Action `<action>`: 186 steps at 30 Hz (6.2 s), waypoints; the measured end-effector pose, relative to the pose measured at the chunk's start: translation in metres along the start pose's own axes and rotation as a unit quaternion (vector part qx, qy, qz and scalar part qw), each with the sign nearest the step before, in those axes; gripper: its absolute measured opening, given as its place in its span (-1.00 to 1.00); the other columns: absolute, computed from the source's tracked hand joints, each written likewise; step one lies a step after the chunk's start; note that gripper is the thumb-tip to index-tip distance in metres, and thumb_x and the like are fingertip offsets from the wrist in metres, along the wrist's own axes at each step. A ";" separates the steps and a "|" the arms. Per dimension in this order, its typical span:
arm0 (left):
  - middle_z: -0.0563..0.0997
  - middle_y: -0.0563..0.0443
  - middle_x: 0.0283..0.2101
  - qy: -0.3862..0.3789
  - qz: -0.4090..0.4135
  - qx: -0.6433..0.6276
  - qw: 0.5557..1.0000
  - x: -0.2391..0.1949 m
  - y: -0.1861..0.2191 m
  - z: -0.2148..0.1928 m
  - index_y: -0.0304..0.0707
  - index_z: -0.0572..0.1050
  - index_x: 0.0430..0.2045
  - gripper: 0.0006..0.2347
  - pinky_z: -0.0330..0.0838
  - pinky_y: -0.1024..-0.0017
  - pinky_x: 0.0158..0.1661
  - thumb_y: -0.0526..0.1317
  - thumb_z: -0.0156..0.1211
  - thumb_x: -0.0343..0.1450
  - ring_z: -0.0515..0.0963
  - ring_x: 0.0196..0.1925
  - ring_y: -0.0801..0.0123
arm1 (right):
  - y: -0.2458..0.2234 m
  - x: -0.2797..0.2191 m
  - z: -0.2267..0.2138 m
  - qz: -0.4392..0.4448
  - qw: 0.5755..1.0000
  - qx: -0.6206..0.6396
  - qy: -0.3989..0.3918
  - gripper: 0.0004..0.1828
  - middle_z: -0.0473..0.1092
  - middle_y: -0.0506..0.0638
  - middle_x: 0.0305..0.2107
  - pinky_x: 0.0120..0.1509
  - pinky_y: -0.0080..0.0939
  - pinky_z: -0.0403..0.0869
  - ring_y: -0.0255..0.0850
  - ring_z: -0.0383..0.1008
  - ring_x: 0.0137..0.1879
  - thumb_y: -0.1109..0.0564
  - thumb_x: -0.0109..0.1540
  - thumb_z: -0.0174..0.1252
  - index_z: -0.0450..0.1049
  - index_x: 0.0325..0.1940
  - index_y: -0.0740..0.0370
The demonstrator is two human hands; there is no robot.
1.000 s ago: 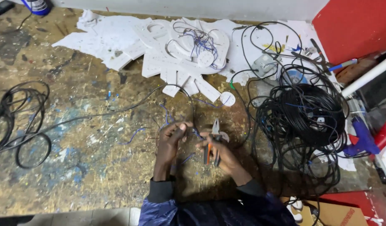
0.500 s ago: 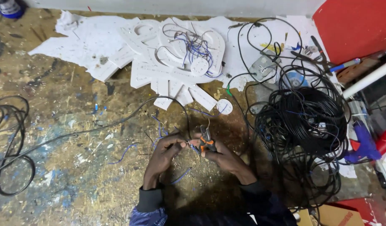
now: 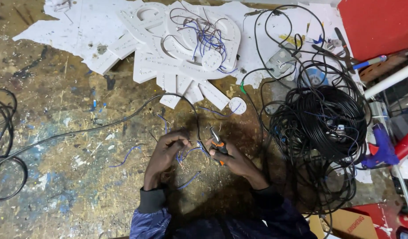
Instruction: Stripping insulation from electrical wires and organizing them on a workbench in a sign shop.
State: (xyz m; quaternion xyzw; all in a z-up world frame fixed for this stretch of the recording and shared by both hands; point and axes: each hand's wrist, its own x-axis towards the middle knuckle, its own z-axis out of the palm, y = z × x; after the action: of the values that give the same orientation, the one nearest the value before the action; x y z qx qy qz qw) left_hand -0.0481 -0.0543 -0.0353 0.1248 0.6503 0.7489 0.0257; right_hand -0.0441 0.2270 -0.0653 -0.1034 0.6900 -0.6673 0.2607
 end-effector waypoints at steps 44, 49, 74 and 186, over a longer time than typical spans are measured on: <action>0.25 0.22 -0.58 0.469 0.083 -0.155 0.865 0.048 0.019 0.099 -0.12 0.46 -0.53 -0.70 0.10 0.51 -0.37 -0.19 0.12 0.68 0.19 -0.50 0.56 | 0.042 0.059 0.066 0.062 0.857 0.337 0.386 -0.82 0.30 -0.10 -0.46 -0.20 -0.21 0.38 -0.25 0.32 -0.35 0.27 0.28 0.30 0.40 -0.23 0.15; 0.25 0.19 -0.64 0.413 0.083 -0.212 0.882 0.025 0.023 0.075 -0.23 0.50 -0.48 -0.73 0.06 0.59 -0.44 -0.25 0.19 0.68 0.20 -0.61 0.58 | 0.055 0.046 -0.003 0.060 0.802 0.491 0.334 -0.71 0.34 -0.12 -0.41 -0.07 -0.14 0.54 -0.19 0.49 -0.24 0.30 0.22 0.41 0.41 -0.16 0.11; 0.76 -0.43 -0.19 0.061 -0.152 0.504 0.848 0.104 -0.064 0.089 -0.30 0.64 -0.07 -0.48 0.64 -0.26 0.05 0.23 -0.03 0.65 0.77 0.06 -0.37 | -0.005 -0.058 -0.036 0.063 0.826 0.478 0.291 -0.77 0.56 0.11 0.00 0.23 -0.22 0.49 -0.06 0.57 0.13 0.30 0.30 0.26 0.61 0.05 0.30; 0.80 -0.47 -0.22 0.131 0.057 0.174 0.974 -0.044 0.130 0.219 -0.37 0.77 -0.16 -0.81 0.66 0.00 -0.03 -0.27 0.21 0.63 0.82 -0.01 -0.35 | -0.024 -0.095 -0.023 -0.153 0.947 -0.063 0.275 -0.82 0.53 0.04 -0.27 0.06 -0.03 0.53 -0.11 0.54 -0.08 0.10 0.37 0.37 0.60 0.00 0.22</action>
State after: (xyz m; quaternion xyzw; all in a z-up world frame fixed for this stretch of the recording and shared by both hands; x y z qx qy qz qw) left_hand 0.0587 0.1292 0.1128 0.0655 0.7601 0.6344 -0.1247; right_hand 0.0198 0.2910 -0.0212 -0.0365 0.7511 -0.6571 -0.0514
